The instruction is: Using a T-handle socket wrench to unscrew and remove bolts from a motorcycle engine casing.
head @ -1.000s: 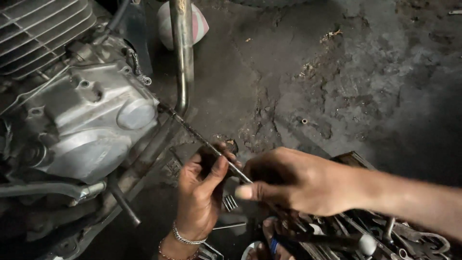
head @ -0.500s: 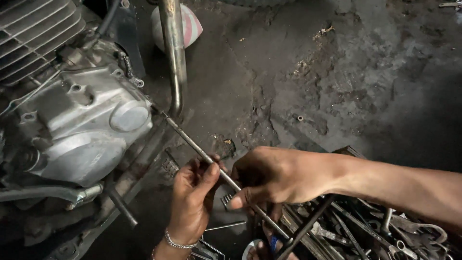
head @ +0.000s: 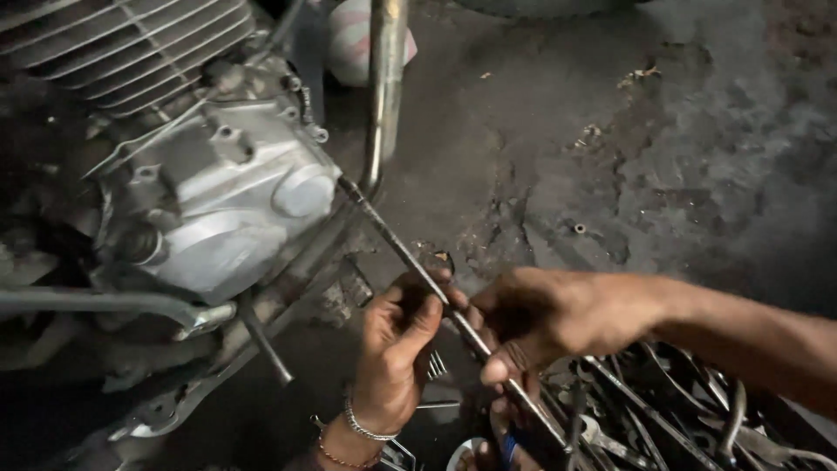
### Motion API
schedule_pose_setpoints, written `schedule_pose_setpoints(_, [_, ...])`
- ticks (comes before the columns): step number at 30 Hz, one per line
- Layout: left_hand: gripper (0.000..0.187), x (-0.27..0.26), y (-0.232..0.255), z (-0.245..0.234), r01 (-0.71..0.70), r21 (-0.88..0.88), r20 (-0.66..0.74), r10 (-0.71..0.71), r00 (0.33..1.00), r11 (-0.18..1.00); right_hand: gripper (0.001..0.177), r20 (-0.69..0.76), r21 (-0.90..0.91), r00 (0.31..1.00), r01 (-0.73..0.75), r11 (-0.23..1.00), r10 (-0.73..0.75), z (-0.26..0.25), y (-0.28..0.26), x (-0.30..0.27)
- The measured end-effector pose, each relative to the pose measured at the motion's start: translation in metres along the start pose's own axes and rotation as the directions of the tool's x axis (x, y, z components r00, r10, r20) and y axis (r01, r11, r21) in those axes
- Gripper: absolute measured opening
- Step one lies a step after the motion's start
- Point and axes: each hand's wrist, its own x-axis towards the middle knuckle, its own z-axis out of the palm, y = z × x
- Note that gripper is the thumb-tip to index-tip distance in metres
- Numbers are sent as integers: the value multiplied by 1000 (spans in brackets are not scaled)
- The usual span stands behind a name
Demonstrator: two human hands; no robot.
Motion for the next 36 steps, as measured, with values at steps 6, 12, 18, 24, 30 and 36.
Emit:
schedule_pose_setpoints(6, [22,5,3,-2,25,70,87,-31,996,997,71,-237,-81,943,-258,963,233,8,6,5])
schedule_pose_setpoints(12, [18,6,-7,-15,-49,184,11,48,999,982,42,169,254,974,107,961,-153,3,8,7])
schedule_pose_setpoints(18, [25,1,7,-8,-3,229,-35,12,999,973,39,-173,367,980,-23,930,93,13,28,19])
schedule_pose_setpoints(24, [19,1,4,-9,-19,253,20,14,1000,967,97,-211,72,952,-209,975,220,7,53,26])
schedule_pose_setpoints(30, [18,2,0,-13,-31,256,64,15,998,966,74,-355,188,835,-377,907,421,26,13,18])
schedule_pose_setpoints(36, [24,2,-9,-11,80,152,56,-90,994,985,50,-302,315,856,-325,892,419,30,1,9])
